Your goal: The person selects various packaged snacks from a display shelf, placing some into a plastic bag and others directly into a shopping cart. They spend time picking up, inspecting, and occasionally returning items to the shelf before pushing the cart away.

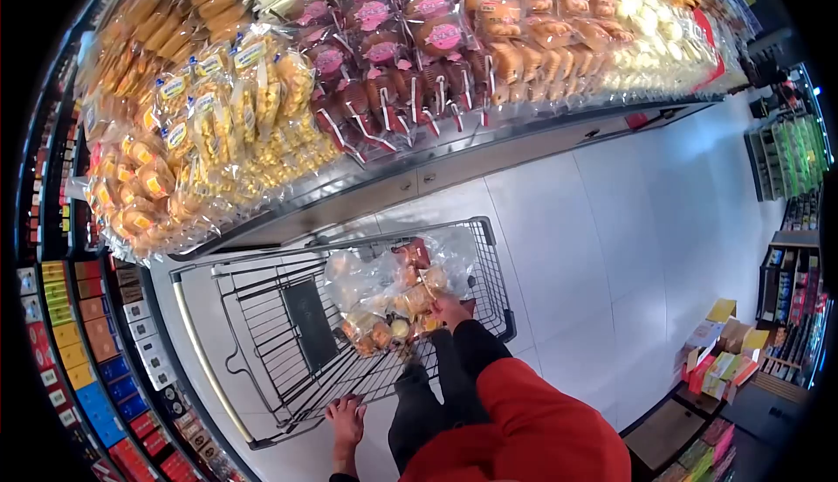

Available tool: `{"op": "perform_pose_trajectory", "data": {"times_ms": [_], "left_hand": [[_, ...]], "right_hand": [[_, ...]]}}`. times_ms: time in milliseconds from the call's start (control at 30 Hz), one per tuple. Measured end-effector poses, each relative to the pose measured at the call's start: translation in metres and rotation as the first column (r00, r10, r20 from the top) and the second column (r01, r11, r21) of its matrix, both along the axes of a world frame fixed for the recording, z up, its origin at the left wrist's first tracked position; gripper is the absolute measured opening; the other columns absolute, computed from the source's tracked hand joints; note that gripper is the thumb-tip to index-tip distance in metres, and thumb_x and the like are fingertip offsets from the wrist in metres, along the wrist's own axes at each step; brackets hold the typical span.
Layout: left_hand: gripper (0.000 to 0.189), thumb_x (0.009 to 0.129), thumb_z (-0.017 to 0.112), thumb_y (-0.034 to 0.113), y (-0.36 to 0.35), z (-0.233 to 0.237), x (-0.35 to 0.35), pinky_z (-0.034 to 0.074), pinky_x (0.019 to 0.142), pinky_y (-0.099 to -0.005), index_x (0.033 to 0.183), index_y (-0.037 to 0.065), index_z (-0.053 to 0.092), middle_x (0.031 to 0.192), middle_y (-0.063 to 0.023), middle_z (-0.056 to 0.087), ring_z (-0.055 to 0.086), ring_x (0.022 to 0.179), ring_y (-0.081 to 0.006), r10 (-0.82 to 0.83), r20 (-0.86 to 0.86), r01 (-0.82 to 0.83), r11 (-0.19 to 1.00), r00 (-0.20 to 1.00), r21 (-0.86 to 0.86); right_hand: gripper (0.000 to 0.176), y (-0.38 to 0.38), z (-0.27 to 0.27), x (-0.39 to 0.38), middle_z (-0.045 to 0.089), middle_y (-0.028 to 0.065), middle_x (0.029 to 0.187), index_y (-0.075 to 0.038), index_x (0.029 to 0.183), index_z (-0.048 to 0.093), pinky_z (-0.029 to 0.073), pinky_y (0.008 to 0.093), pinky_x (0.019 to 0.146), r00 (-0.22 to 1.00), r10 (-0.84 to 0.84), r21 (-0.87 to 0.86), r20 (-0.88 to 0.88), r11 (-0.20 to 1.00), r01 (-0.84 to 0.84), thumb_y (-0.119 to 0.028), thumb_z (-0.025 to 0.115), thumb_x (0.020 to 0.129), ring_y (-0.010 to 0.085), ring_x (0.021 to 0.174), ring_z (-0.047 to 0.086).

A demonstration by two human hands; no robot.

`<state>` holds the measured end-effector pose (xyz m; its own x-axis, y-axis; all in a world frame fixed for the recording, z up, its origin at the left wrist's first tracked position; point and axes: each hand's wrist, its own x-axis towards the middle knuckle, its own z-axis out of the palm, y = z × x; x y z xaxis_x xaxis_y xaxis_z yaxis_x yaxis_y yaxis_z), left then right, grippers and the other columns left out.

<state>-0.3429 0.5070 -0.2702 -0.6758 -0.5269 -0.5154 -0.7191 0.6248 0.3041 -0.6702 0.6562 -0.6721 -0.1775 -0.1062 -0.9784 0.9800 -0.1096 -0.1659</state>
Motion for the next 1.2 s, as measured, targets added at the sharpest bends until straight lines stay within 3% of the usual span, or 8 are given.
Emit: {"op": "perform_pose_trajectory", "data": {"times_ms": [167,233,333,467,533,767,867,1200], "left_hand": [[0.027,0.093,0.063,0.031,0.009,0.000,-0.004,0.026,0.105,-0.0522,0.118,0.020,0.068,0.125,0.0001,0.060,0.044,0.122,-0.0323,-0.005,0.002,0.005,1.000,1.000,-0.012],[0.026,0.093,0.063,0.031,0.010,-0.002,-0.009,0.026,0.105,-0.0523,0.116,0.020,0.069,0.125,0.0002,0.060,0.044,0.122,-0.0326,-0.013,-0.015,0.013,1.000,1.000,0.011],[0.022,0.092,0.064,0.029,0.019,-0.009,-0.006,0.027,0.103,-0.0542,0.110,0.015,0.068,0.124,-0.0007,0.060,0.045,0.121,-0.0332,0.029,-0.035,-0.029,0.999,0.999,-0.014],[0.022,0.094,0.062,0.030,0.026,-0.014,-0.007,0.028,0.101,-0.0542,0.108,0.014,0.068,0.124,-0.0027,0.060,0.045,0.120,-0.0335,0.005,-0.079,-0.007,1.000,0.997,-0.021],[0.023,0.095,0.062,0.031,0.029,-0.022,-0.006,0.028,0.101,-0.0544,0.108,0.013,0.068,0.125,-0.0029,0.060,0.045,0.120,-0.0334,-0.005,-0.098,0.002,1.000,0.995,-0.027],[0.025,0.097,0.057,0.034,0.040,-0.046,-0.003,0.029,0.100,-0.0551,0.108,0.014,0.067,0.122,-0.0051,0.061,0.046,0.119,-0.0340,-0.031,-0.206,0.020,0.998,0.978,-0.056],[0.024,0.098,0.055,0.034,0.047,-0.053,-0.007,0.029,0.098,-0.0559,0.108,0.014,0.065,0.119,-0.0064,0.061,0.045,0.118,-0.0346,-0.079,-0.212,0.062,0.994,0.974,-0.085],[0.028,0.100,0.051,0.032,0.069,-0.059,-0.029,0.029,0.097,-0.0607,0.122,0.016,0.060,0.123,-0.0086,0.058,0.043,0.120,-0.0385,-0.139,-0.178,0.136,0.990,0.974,-0.032]], "right_hand": [[0.011,0.016,0.046,-0.020,0.063,0.0088,0.082,-0.007,0.094,0.061,0.053,0.0293,0.056,0.998,-0.031,-0.104,0.061,0.994,0.037,-0.014,0.068,0.093,0.0199,0.067,0.062],[0.008,0.037,0.035,-0.021,0.064,0.0095,0.084,-0.006,0.098,0.062,0.051,0.0278,0.054,0.994,0.105,-0.206,-0.032,0.972,-0.109,-0.011,0.067,0.093,0.0199,0.068,0.063],[0.009,0.043,0.072,-0.011,0.065,0.0096,0.083,-0.007,0.100,0.063,0.049,0.0268,0.053,0.977,0.047,0.010,-0.209,0.999,-0.046,-0.009,0.067,0.092,0.0194,0.068,0.065],[0.017,0.044,0.154,-0.026,0.065,0.0085,0.084,-0.007,0.107,0.064,0.051,0.0270,0.054,0.968,0.096,-0.021,-0.234,0.994,-0.104,-0.008,0.069,0.091,0.0190,0.070,0.067],[0.019,0.053,0.151,-0.025,0.066,0.0076,0.087,-0.006,0.108,0.064,0.053,0.0277,0.056,0.897,0.321,0.068,-0.304,0.947,-0.315,-0.008,0.070,0.090,0.0180,0.071,0.068],[0.016,0.071,0.290,-0.007,0.066,0.0025,0.079,-0.004,0.103,0.068,0.050,0.0277,0.051,0.827,0.199,0.063,-0.526,0.979,-0.195,-0.004,0.069,0.087,0.0130,0.063,0.063],[0.036,0.100,0.318,0.012,0.065,0.0053,0.091,-0.004,0.121,0.060,0.053,0.0253,0.065,0.777,0.184,-0.062,-0.602,0.959,-0.275,-0.010,0.074,0.088,0.0137,0.076,0.064],[0.024,0.151,0.441,0.101,0.065,-0.0011,0.100,-0.010,0.114,0.063,0.051,0.0291,0.084,0.760,0.063,-0.085,-0.647,0.984,-0.154,-0.019,0.070,0.093,0.0109,0.097,0.062]]}}
